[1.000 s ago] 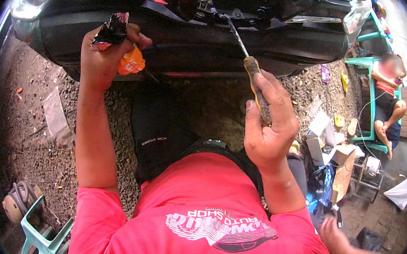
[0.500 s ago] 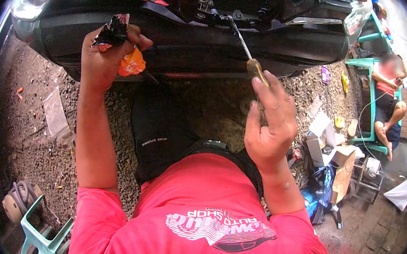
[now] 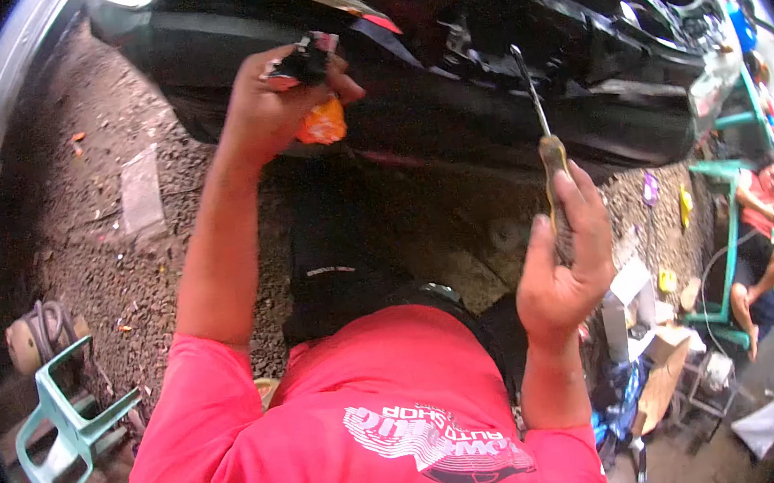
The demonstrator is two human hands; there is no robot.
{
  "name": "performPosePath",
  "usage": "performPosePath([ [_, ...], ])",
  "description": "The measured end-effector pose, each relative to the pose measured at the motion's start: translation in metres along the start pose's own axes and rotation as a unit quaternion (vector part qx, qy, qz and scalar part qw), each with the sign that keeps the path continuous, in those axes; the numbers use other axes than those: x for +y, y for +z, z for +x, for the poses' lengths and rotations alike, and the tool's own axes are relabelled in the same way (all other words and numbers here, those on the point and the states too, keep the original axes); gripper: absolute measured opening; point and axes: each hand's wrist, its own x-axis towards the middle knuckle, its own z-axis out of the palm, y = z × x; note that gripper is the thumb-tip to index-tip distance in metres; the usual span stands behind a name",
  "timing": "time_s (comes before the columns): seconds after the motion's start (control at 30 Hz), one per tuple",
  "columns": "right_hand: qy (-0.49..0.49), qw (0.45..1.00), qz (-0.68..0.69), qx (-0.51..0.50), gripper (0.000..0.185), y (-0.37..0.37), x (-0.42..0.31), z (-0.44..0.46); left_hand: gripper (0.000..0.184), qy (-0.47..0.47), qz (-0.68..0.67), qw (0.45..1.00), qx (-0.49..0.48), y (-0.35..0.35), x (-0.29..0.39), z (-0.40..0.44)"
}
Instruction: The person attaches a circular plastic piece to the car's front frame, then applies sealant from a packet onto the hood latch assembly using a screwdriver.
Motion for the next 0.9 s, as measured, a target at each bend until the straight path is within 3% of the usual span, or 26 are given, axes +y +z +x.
performPosePath([
  [0.1, 0.027, 0.995, 0.099, 0.001, 0.046, -0.003, 0.001, -0.005, 0.009, 0.038, -0.013, 0.998, -0.044, -0.001, 0.000, 0.004],
  [0.17, 0.050, 0.983, 0.177, 0.006, 0.046, -0.005, -0.003, -0.010, 0.026, -0.039, -0.035, 0.998, -0.023, 0.006, 0.015, 0.000],
  [0.27, 0.178, 0.920, 0.348, -0.029, 0.045, -0.018, -0.015, -0.014, 0.025, -0.062, -0.030, 0.997, -0.039, 0.016, 0.031, -0.006],
  [0.37, 0.138, 0.923, 0.357, -0.043, 0.045, -0.022, -0.009, -0.013, 0.026, -0.074, -0.051, 0.994, -0.060, 0.033, 0.038, -0.014],
  [0.43, 0.119, 0.925, 0.354, -0.063, 0.044, -0.027, -0.010, -0.008, 0.026, -0.138, -0.044, 0.986, -0.081, 0.043, 0.046, -0.020],
  [0.5, 0.116, 0.928, 0.347, -0.076, 0.044, -0.033, -0.016, -0.001, 0.025, -0.129, -0.030, 0.986, -0.104, 0.050, 0.050, -0.024],
  [0.6, 0.175, 0.918, 0.344, -0.094, 0.037, -0.037, -0.021, 0.005, 0.024, -0.151, -0.018, 0.980, -0.130, 0.060, 0.056, -0.028],
  [0.73, 0.190, 0.918, 0.333, -0.105, 0.033, -0.041, -0.013, 0.008, 0.028, -0.148, -0.058, 0.977, -0.140, 0.065, 0.049, -0.031],
  [0.9, 0.213, 0.903, 0.353, -0.117, 0.032, -0.046, -0.003, 0.008, 0.030, -0.207, -0.009, 0.964, -0.168, 0.068, 0.062, -0.029],
])
